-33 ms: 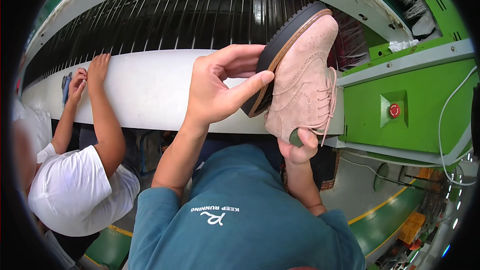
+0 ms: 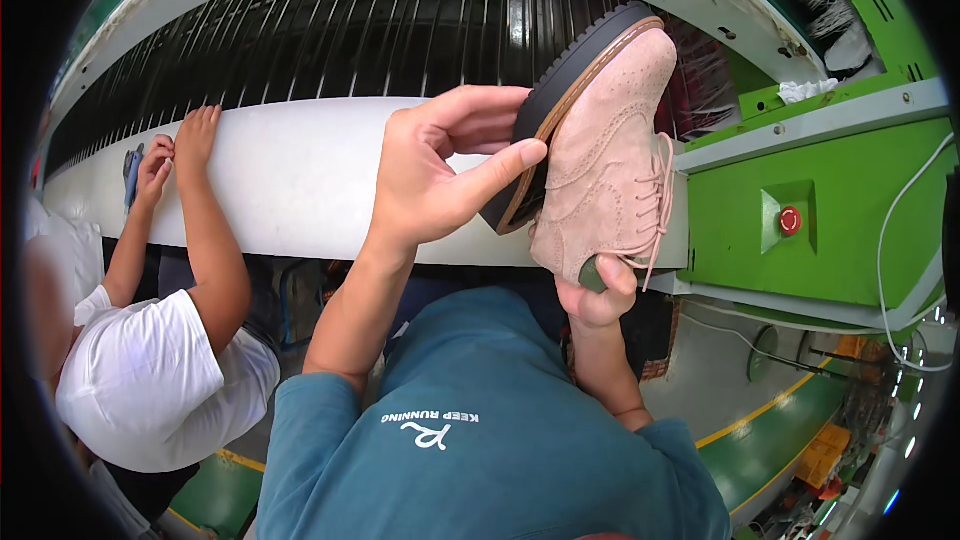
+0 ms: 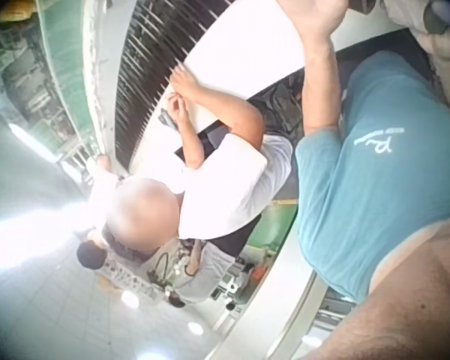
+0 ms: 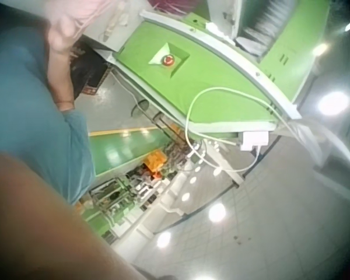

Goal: The person assembles shoes by hand on a factory assembly line. They pick up a shoe sole and a shoe upper, align them, and press the sole onto the upper to attach it. The person repeats this process for multiple shoes, including pink and brown models, and places the finished shoes on the conveyor belt.

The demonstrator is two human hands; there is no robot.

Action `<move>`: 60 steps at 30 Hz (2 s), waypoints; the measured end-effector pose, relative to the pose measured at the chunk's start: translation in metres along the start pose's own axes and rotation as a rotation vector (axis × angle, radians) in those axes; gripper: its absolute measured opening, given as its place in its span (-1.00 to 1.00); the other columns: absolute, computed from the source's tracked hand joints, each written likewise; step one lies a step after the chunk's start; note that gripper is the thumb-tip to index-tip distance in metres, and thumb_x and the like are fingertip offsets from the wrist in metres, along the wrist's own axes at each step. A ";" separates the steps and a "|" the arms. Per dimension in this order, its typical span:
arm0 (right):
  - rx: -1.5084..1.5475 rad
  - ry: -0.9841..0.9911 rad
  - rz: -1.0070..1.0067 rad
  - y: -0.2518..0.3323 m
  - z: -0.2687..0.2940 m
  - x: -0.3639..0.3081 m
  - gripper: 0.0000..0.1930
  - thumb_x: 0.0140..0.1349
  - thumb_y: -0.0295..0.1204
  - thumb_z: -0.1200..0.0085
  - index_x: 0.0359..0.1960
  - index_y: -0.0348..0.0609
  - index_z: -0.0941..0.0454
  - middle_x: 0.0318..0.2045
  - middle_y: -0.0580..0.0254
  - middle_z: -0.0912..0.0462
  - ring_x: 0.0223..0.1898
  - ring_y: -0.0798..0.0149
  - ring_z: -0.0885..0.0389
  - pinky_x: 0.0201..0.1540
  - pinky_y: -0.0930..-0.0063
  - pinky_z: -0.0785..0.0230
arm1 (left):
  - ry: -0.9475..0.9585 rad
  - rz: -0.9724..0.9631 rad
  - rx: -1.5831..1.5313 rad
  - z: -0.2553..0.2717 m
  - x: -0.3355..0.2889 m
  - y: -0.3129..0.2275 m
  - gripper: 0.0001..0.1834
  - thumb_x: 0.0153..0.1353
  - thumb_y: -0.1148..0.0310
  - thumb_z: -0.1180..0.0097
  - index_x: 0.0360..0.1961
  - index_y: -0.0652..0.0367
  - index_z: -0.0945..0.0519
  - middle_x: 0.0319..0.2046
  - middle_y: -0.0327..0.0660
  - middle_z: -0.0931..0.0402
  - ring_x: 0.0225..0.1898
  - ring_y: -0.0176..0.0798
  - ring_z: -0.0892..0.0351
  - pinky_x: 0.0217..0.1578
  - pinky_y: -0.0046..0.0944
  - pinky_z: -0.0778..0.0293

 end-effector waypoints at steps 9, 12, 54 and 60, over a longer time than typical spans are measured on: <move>-0.007 -0.008 -0.012 0.003 -0.014 -0.002 -0.02 0.24 -0.09 -0.17 0.70 -0.18 -0.15 0.50 -0.07 -0.49 0.44 -0.16 -0.59 0.36 -0.26 -0.58 | -0.014 0.017 0.010 -0.002 -0.005 0.005 -0.56 0.35 0.58 -0.54 0.21 0.47 -0.72 0.00 0.09 -0.86 0.06 -0.15 -0.89 0.16 -0.18 -0.79; 0.018 0.027 -0.019 0.004 -0.016 -0.001 -0.06 0.29 -0.17 -0.15 0.70 -0.21 -0.16 0.51 -0.06 -0.48 0.48 -0.13 -0.55 0.46 -0.23 -0.51 | -0.031 0.000 0.019 -0.004 -0.007 0.007 -0.60 0.37 0.59 -0.51 0.20 0.46 -0.72 -0.01 0.04 -0.87 0.06 -0.18 -0.89 0.16 -0.21 -0.79; -1.414 0.941 0.610 0.058 -0.014 0.048 -0.16 -0.23 -0.38 -0.66 0.28 -0.10 -0.77 0.17 0.04 -0.71 0.11 -0.11 -0.70 0.17 0.02 -0.55 | 0.278 0.286 0.237 0.079 -0.102 0.060 -0.03 0.01 0.31 -0.79 0.47 0.28 -0.62 0.25 0.02 -0.78 0.28 -0.09 -0.77 0.37 -0.10 -0.60; -1.433 1.009 0.555 0.066 -0.023 0.060 -0.11 -0.28 -0.49 -0.60 0.32 -0.12 -0.76 0.17 0.02 -0.71 0.12 -0.15 -0.72 0.19 -0.02 -0.58 | 0.318 0.136 0.355 0.074 -0.090 0.061 0.10 -0.06 0.23 -0.83 0.56 0.17 -0.57 0.44 0.01 -0.66 0.44 -0.01 -0.66 0.48 -0.05 -0.50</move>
Point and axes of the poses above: each hand's wrist, its own x-axis towards the middle knuckle, its own z-axis out of the back of the hand, y = z × x, the point moved 1 cm from there along x, towards the middle knuckle
